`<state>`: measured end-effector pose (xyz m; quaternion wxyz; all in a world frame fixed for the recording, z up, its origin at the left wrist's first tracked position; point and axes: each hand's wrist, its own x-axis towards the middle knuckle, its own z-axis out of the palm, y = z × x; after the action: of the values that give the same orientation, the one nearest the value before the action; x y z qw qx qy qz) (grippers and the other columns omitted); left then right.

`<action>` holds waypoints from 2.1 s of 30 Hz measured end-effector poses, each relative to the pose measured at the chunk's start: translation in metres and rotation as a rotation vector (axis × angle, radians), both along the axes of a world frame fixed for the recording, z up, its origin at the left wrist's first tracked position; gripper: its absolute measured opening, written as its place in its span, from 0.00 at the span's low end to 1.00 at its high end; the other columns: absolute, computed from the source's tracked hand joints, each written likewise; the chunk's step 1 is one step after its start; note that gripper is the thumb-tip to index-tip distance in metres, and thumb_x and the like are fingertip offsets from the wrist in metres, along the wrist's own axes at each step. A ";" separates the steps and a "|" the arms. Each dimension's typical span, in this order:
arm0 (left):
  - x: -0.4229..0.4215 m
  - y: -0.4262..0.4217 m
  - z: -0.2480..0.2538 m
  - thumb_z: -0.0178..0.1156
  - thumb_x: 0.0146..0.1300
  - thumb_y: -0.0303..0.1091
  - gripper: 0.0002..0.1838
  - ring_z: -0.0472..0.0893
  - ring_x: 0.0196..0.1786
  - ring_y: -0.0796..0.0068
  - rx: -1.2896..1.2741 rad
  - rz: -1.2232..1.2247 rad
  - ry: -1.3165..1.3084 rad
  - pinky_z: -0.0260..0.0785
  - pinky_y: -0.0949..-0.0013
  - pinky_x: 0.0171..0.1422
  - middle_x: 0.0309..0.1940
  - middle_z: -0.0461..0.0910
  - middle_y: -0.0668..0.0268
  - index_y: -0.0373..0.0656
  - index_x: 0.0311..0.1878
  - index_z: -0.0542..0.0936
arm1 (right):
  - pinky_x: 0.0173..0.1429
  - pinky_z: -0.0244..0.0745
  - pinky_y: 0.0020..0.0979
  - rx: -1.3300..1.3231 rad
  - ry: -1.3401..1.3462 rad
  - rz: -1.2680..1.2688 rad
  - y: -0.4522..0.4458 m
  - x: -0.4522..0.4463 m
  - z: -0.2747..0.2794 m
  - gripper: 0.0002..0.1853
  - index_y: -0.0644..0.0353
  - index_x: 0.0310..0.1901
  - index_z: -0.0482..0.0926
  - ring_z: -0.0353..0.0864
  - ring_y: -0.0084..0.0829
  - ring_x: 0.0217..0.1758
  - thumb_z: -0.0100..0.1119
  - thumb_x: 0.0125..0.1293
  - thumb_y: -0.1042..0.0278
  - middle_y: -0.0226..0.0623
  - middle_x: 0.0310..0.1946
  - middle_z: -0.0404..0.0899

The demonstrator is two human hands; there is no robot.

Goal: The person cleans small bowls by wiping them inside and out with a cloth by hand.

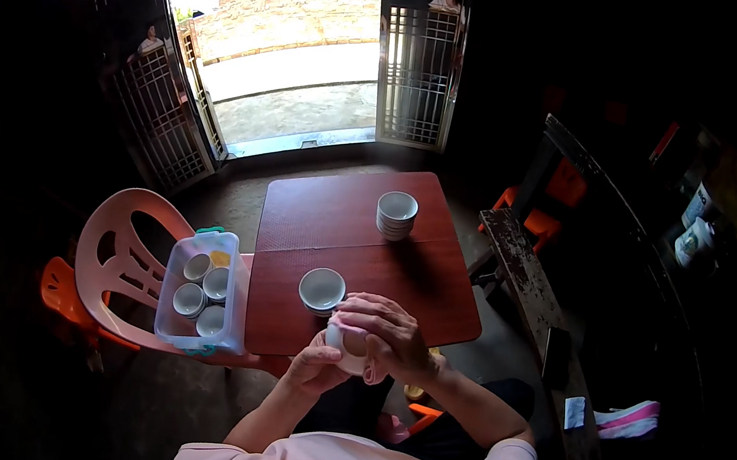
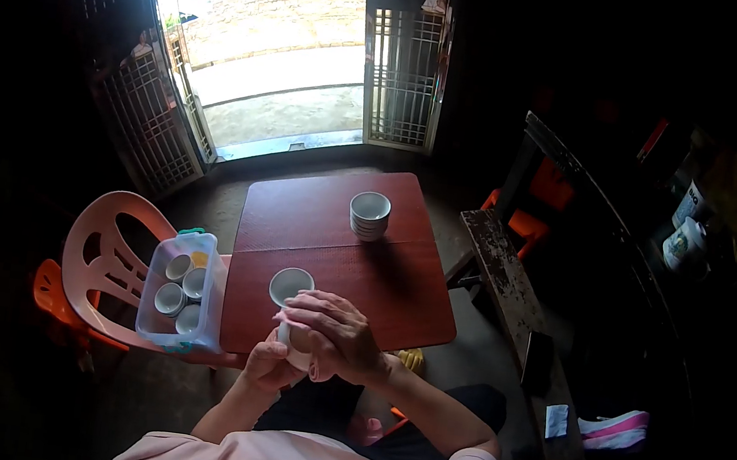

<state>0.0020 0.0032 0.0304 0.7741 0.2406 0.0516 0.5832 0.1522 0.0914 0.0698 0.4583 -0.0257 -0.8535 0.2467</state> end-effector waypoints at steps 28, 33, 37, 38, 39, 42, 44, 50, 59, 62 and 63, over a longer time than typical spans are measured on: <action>0.014 0.036 -0.022 0.71 0.50 0.21 0.16 0.81 0.45 0.76 0.059 0.337 0.913 0.75 0.72 0.51 0.41 0.83 0.64 0.34 0.43 0.81 | 0.66 0.66 0.36 -0.960 0.280 0.019 0.016 0.002 -0.039 0.20 0.66 0.55 0.75 0.74 0.40 0.62 0.47 0.68 0.61 0.47 0.57 0.75; 0.024 0.036 -0.028 0.68 0.52 0.24 0.12 0.80 0.35 0.78 0.171 0.495 1.051 0.75 0.71 0.44 0.32 0.82 0.68 0.33 0.39 0.78 | 0.69 0.65 0.44 0.208 -0.353 -0.253 0.012 0.005 -0.009 0.17 0.59 0.53 0.80 0.71 0.45 0.65 0.53 0.65 0.67 0.42 0.59 0.75; 0.013 0.029 -0.008 0.67 0.56 0.24 0.11 0.83 0.37 0.73 0.352 0.404 1.180 0.75 0.70 0.47 0.34 0.83 0.62 0.34 0.42 0.78 | 0.72 0.61 0.44 -0.023 -0.133 -0.105 0.036 0.008 -0.026 0.21 0.57 0.62 0.72 0.64 0.45 0.71 0.49 0.70 0.62 0.45 0.66 0.66; 0.015 0.026 0.004 0.66 0.57 0.25 0.11 0.83 0.39 0.74 0.344 0.397 1.279 0.75 0.70 0.48 0.35 0.84 0.61 0.35 0.42 0.79 | 0.73 0.59 0.41 -0.486 -0.107 0.071 0.042 0.013 -0.033 0.26 0.57 0.68 0.64 0.61 0.45 0.73 0.43 0.74 0.53 0.47 0.70 0.61; 0.015 0.023 0.004 0.67 0.56 0.25 0.11 0.83 0.39 0.74 0.342 0.409 1.280 0.75 0.70 0.48 0.35 0.84 0.61 0.35 0.43 0.79 | 0.74 0.58 0.37 -0.952 -0.003 0.263 0.041 0.011 -0.037 0.31 0.58 0.69 0.60 0.60 0.46 0.73 0.35 0.75 0.44 0.49 0.71 0.57; 0.012 0.024 0.001 0.68 0.56 0.26 0.13 0.84 0.40 0.74 0.368 0.446 1.212 0.76 0.69 0.48 0.35 0.85 0.61 0.35 0.44 0.80 | 0.77 0.45 0.44 -0.431 -0.170 -0.068 0.025 0.011 -0.032 0.33 0.59 0.71 0.57 0.49 0.48 0.77 0.30 0.75 0.42 0.52 0.73 0.50; 0.021 0.023 -0.005 0.68 0.55 0.25 0.14 0.83 0.42 0.75 0.132 0.539 0.965 0.75 0.69 0.50 0.35 0.84 0.63 0.36 0.45 0.79 | 0.78 0.32 0.49 0.048 -0.315 -0.231 0.005 0.008 -0.021 0.31 0.57 0.72 0.56 0.37 0.45 0.80 0.27 0.76 0.46 0.48 0.75 0.46; 0.003 0.018 0.002 0.68 0.55 0.26 0.13 0.81 0.42 0.78 0.315 0.324 1.077 0.74 0.72 0.48 0.38 0.82 0.67 0.36 0.43 0.79 | 0.70 0.63 0.49 -0.146 -0.091 -0.011 0.027 0.009 -0.038 0.18 0.56 0.58 0.71 0.69 0.46 0.66 0.53 0.69 0.60 0.45 0.59 0.71; 0.016 0.015 0.004 0.71 0.53 0.26 0.10 0.79 0.34 0.82 0.143 0.292 0.885 0.73 0.76 0.40 0.28 0.80 0.69 0.35 0.35 0.80 | 0.52 0.75 0.36 -0.365 -0.114 -0.060 0.018 0.013 -0.016 0.12 0.60 0.39 0.80 0.79 0.39 0.46 0.56 0.60 0.62 0.39 0.40 0.79; 0.016 0.015 0.008 0.71 0.54 0.26 0.12 0.79 0.38 0.81 0.285 0.386 1.172 0.74 0.75 0.44 0.33 0.81 0.68 0.34 0.40 0.80 | 0.48 0.77 0.28 -0.917 0.454 0.103 0.013 -0.003 -0.061 0.13 0.61 0.49 0.74 0.79 0.24 0.43 0.48 0.69 0.63 0.35 0.42 0.78; 0.020 0.016 0.005 0.71 0.54 0.26 0.13 0.79 0.38 0.81 0.381 0.468 1.285 0.74 0.75 0.45 0.34 0.82 0.67 0.33 0.41 0.79 | 0.46 0.78 0.28 -1.559 0.608 0.382 0.007 -0.008 -0.068 0.14 0.61 0.51 0.72 0.79 0.22 0.43 0.47 0.70 0.63 0.34 0.42 0.77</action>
<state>0.0222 0.0194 0.0350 0.3893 0.6511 0.4454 0.4756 0.1443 0.0986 0.0015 0.4691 -0.1218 -0.2700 0.8320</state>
